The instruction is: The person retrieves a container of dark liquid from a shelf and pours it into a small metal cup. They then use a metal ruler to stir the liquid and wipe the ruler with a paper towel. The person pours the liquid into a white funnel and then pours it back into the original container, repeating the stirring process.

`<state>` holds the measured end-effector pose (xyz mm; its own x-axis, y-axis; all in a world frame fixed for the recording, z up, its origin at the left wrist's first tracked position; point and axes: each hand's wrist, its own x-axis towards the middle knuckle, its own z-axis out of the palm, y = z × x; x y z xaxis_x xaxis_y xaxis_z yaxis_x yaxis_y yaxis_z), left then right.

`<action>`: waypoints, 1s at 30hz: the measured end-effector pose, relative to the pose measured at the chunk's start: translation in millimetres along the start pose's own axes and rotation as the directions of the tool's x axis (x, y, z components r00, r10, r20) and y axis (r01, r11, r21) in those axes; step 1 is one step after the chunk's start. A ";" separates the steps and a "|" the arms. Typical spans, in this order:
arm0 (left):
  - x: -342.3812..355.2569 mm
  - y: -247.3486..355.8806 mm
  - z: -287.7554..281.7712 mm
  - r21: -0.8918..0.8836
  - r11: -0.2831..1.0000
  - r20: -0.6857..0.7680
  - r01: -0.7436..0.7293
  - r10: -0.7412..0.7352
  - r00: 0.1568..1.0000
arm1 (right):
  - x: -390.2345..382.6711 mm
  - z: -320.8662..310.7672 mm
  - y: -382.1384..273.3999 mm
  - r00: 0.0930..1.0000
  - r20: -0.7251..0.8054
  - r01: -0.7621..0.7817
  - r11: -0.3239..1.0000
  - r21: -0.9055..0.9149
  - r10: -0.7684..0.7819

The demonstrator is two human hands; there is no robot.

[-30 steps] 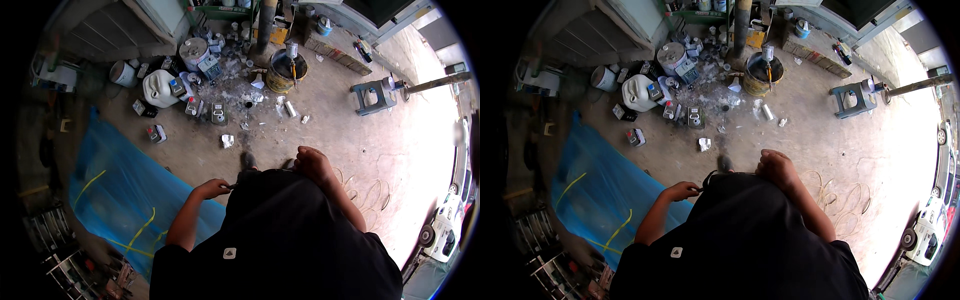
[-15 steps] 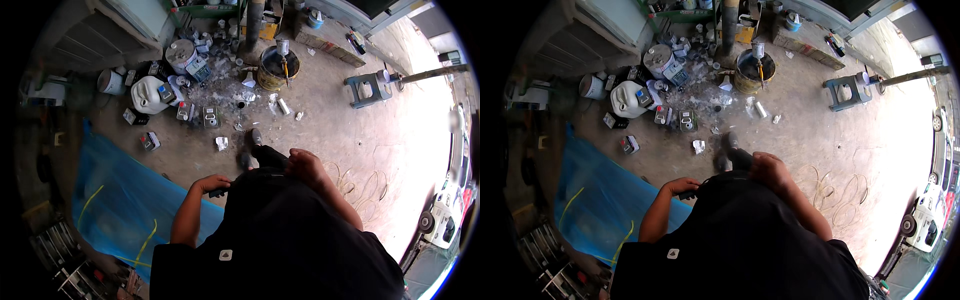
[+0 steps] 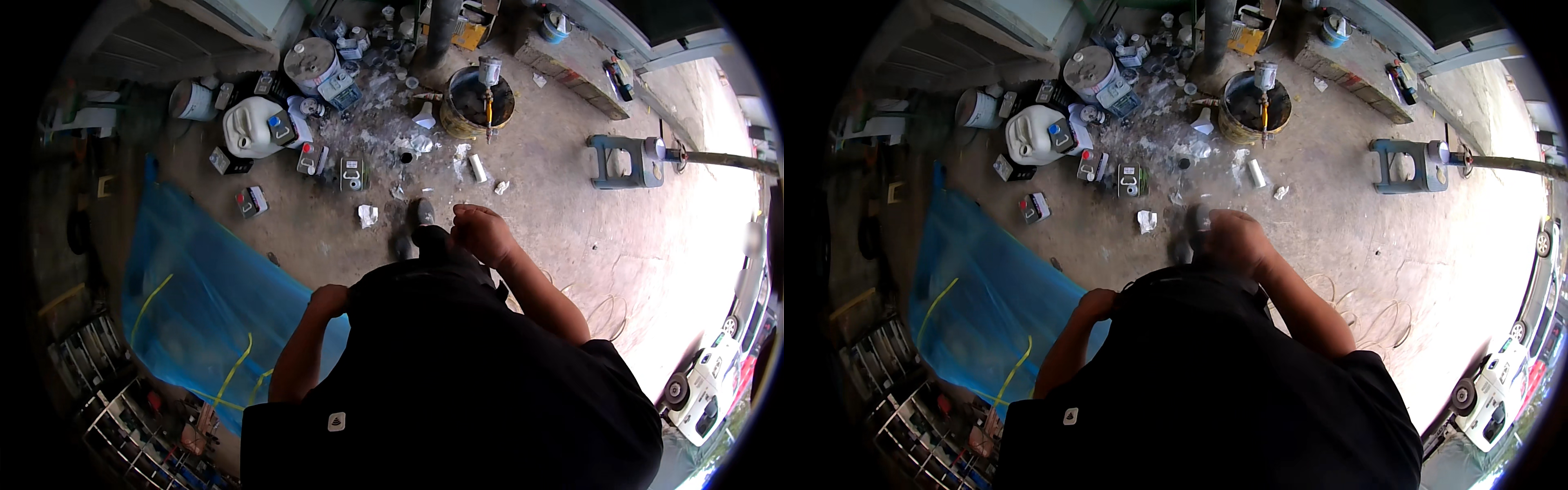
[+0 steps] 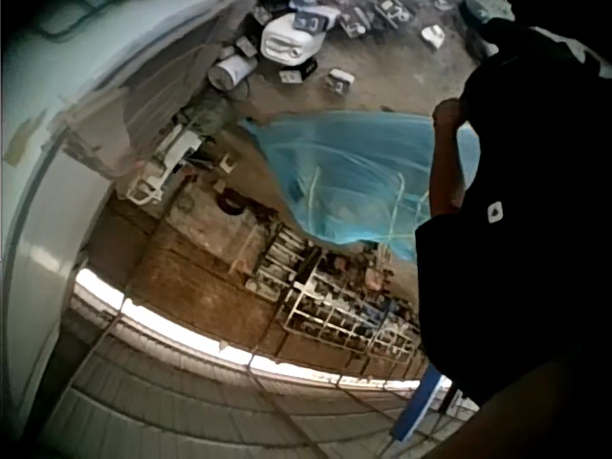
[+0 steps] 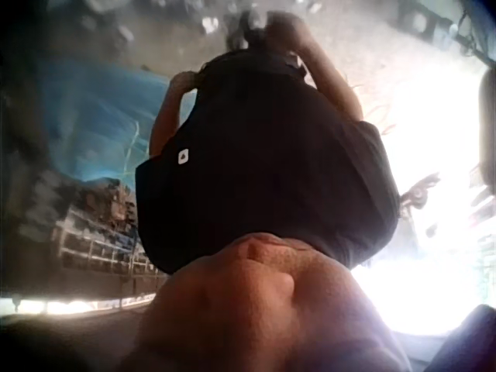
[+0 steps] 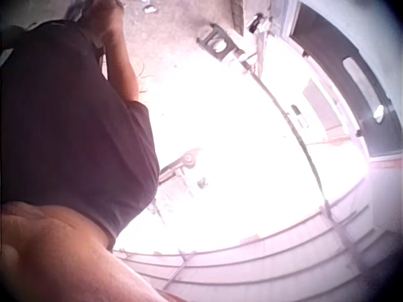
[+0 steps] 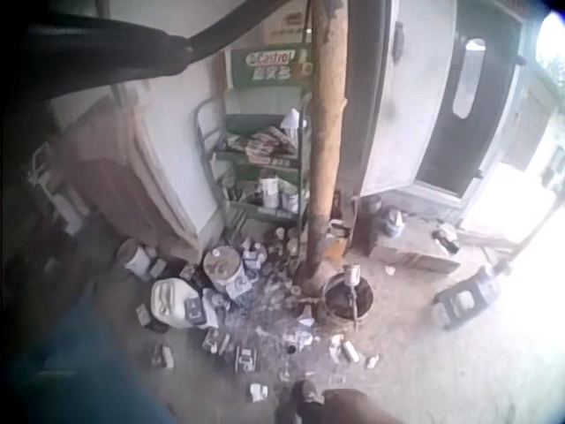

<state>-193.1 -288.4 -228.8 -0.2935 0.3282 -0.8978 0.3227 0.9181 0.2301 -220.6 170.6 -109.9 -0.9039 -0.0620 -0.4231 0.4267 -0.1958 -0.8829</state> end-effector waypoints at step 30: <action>-69.5 -338.9 -119.9 -0.673 0.724 0.042 -0.152 0.242 0.969 | 112.8 244.3 8.7 0.909 -0.059 -0.346 0.826 0.445 0.413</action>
<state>-390.0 -595.7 -199.3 -0.1690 0.5313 -0.8302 -0.3269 0.7644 0.5557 -325.7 -77.2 -115.7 -0.6438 -0.0789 -0.7611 0.6528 -0.5755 -0.4926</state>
